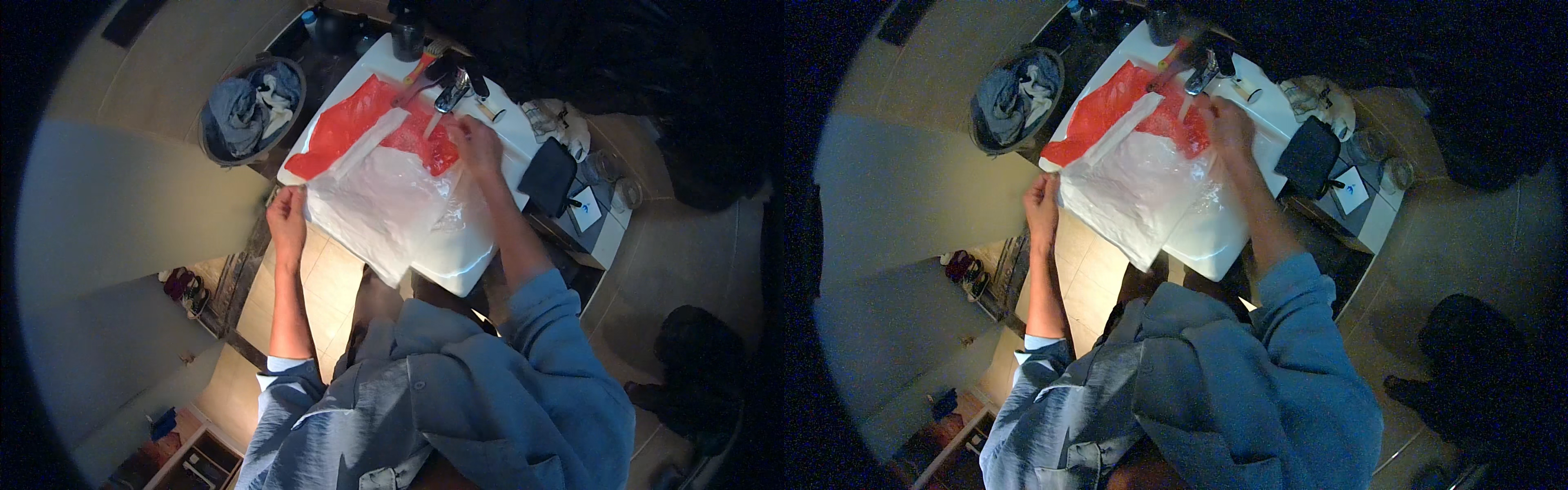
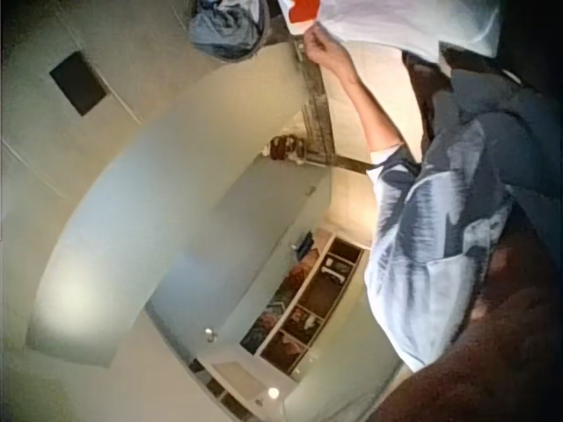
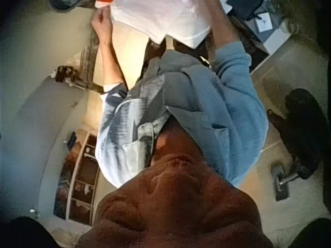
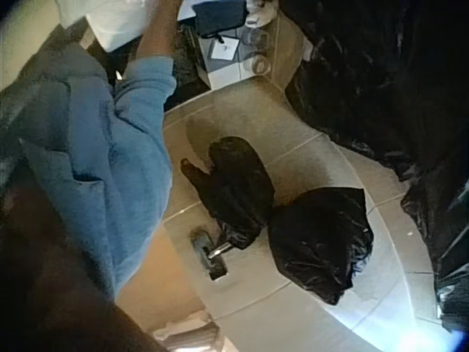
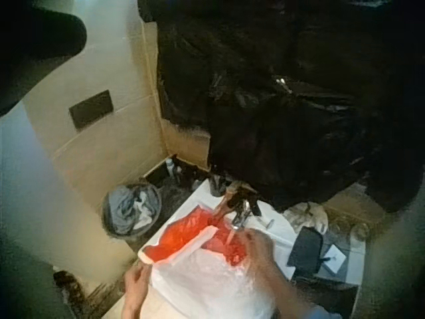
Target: The person washes a red plastic bag in a bathroom sink using running water. They rinse the bag repeatedly, wring it out, and place it back in the sink. The person also briefly handles a pair of shoes and a small cloth.
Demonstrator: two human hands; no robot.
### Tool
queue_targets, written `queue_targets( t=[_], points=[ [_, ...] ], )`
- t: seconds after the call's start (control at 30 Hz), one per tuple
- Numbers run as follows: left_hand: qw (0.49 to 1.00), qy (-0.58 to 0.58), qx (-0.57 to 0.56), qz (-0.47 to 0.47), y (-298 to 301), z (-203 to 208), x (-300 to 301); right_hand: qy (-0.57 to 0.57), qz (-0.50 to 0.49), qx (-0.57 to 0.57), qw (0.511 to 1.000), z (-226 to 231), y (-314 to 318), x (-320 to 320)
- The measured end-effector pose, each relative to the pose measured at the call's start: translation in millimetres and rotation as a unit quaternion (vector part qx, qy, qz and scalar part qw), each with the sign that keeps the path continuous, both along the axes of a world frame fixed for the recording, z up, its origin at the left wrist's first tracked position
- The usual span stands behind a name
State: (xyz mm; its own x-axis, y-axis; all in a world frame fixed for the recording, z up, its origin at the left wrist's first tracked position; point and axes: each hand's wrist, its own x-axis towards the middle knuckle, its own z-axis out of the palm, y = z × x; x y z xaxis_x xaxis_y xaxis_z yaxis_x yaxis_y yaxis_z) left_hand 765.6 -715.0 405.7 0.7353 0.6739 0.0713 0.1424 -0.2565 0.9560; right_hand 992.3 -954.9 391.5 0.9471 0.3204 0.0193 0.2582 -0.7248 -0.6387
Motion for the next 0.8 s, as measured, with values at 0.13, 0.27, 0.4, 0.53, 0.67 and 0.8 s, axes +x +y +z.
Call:
queue_targets(
  t=[0.13, 0.27, 0.4, 0.53, 0.67, 0.8],
  points=[
    [0.996, -0.020, -0.040, 0.083, 14.9, -25.4, -1.2, 0.008, 0.032, -0.085, 0.996, -33.8, -45.3, -1.7],
    [0.939, 0.017, -0.272, 0.210, -23.8, -20.0, -24.7, 0.139, 0.083, 0.055, 0.985, -39.7, -60.9, -18.8],
    [0.911, 0.169, -0.374, 0.039, -80.5, -34.2, -65.4, 0.014, 0.112, 0.116, 0.987, -72.0, -63.0, -13.5],
    [0.861, 0.172, -0.478, -0.028, -120.5, -24.6, -62.8, 0.070, 0.104, 0.096, 0.987, -91.1, -54.7, -1.1],
    [0.885, 0.090, -0.457, -0.007, -112.4, -17.4, -69.2, -0.075, 0.136, 0.063, 0.986, -71.3, -57.5, -4.4],
    [0.902, 0.076, -0.423, -0.026, -92.2, -9.5, -74.0, -0.203, 0.162, -0.007, 0.966, -37.1, -63.1, -13.0]
  ],
)
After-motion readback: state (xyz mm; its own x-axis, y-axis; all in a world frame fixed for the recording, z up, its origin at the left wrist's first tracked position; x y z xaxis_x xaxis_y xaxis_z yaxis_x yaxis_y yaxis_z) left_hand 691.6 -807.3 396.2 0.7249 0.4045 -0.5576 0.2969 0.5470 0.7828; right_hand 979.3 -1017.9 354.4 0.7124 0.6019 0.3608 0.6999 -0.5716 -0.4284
